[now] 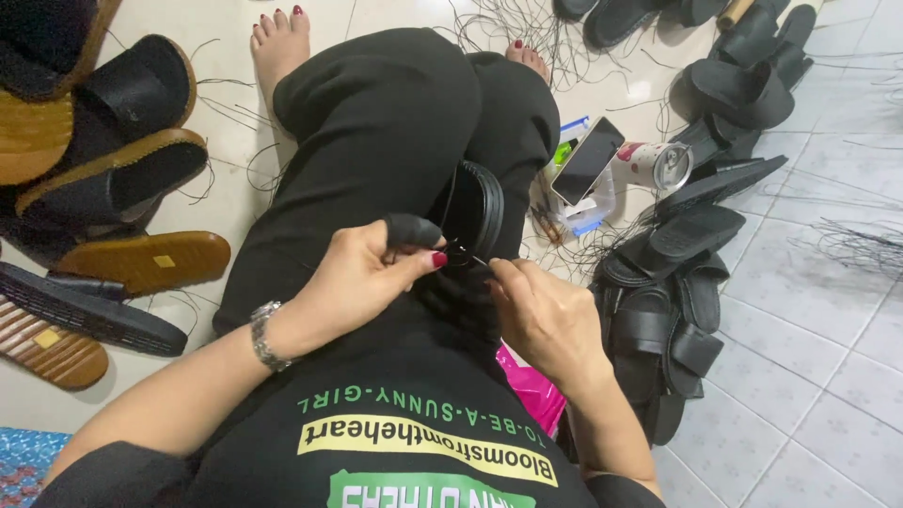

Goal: Hand-stitching the sole of a black sandal using a stitching awl and thread while sitting on the floor.

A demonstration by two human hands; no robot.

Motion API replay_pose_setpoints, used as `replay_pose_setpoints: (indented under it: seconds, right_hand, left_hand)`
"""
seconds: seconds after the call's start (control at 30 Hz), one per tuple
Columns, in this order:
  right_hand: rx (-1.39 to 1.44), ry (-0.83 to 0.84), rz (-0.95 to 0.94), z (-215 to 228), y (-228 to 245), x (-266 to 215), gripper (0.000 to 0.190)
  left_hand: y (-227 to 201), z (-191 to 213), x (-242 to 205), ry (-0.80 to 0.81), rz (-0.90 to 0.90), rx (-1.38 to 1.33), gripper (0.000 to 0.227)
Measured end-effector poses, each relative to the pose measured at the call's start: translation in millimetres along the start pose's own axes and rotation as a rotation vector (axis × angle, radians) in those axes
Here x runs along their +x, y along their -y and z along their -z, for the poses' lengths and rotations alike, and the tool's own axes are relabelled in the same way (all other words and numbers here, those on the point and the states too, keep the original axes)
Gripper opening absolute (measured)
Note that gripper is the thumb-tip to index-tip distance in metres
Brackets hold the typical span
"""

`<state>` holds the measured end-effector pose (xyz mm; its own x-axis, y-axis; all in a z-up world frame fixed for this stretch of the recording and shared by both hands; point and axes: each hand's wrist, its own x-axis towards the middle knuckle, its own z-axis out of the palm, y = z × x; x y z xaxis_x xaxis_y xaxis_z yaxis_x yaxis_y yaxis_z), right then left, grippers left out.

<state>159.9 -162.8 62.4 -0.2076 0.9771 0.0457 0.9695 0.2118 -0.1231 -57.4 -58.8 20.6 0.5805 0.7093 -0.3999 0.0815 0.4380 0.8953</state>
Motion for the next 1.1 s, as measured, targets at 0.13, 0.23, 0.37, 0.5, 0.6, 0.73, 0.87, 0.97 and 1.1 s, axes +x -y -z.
replay_pose_setpoints:
  seconds: [0.13,0.23,0.37,0.5,0.6,0.73,0.87,0.97,1.1]
  right_hand:
    - [-0.032,0.044,0.011,2.2,-4.6,-1.6,0.023]
    - [-0.172,0.153,-0.032,27.4,7.2,-2.8,0.034]
    - [-0.103,0.419,-0.105,67.1,17.8,8.8,0.073]
    - [0.030,0.494,-0.210,88.0,-1.6,-26.2,0.077]
    - [0.662,0.343,-0.402,44.3,-13.8,-27.6,0.063]
    - [1.035,-0.129,-0.328,-20.1,-10.7,-35.2,0.017]
    - [1.032,-0.313,-0.405,-33.4,-1.6,-33.1,0.025]
    - [1.129,-0.335,-0.291,-36.5,-2.7,-24.3,0.006]
    - [1.412,-0.254,-0.222,-47.1,-11.1,-26.5,0.013]
  left_hand:
    - [-16.5,1.4,12.5,0.137,-0.077,0.258,0.019]
    - [-15.8,-2.2,18.2,0.231,-0.087,0.242,0.020]
    - [-19.4,-8.9,14.2,0.245,-0.203,0.200,0.022]
    - [-8.0,-4.9,10.7,0.273,-0.230,0.316,0.054]
    - [-0.5,-6.4,21.6,0.188,-0.453,0.389,0.047]
    - [3.0,-6.2,22.3,0.196,-0.527,0.369,0.031]
    - [4.6,-6.9,22.9,0.177,-0.521,0.349,0.030]
    - [8.8,-8.5,23.2,0.164,-0.522,0.349,0.030]
    - [11.5,-10.9,22.6,0.158,-0.517,0.358,0.031]
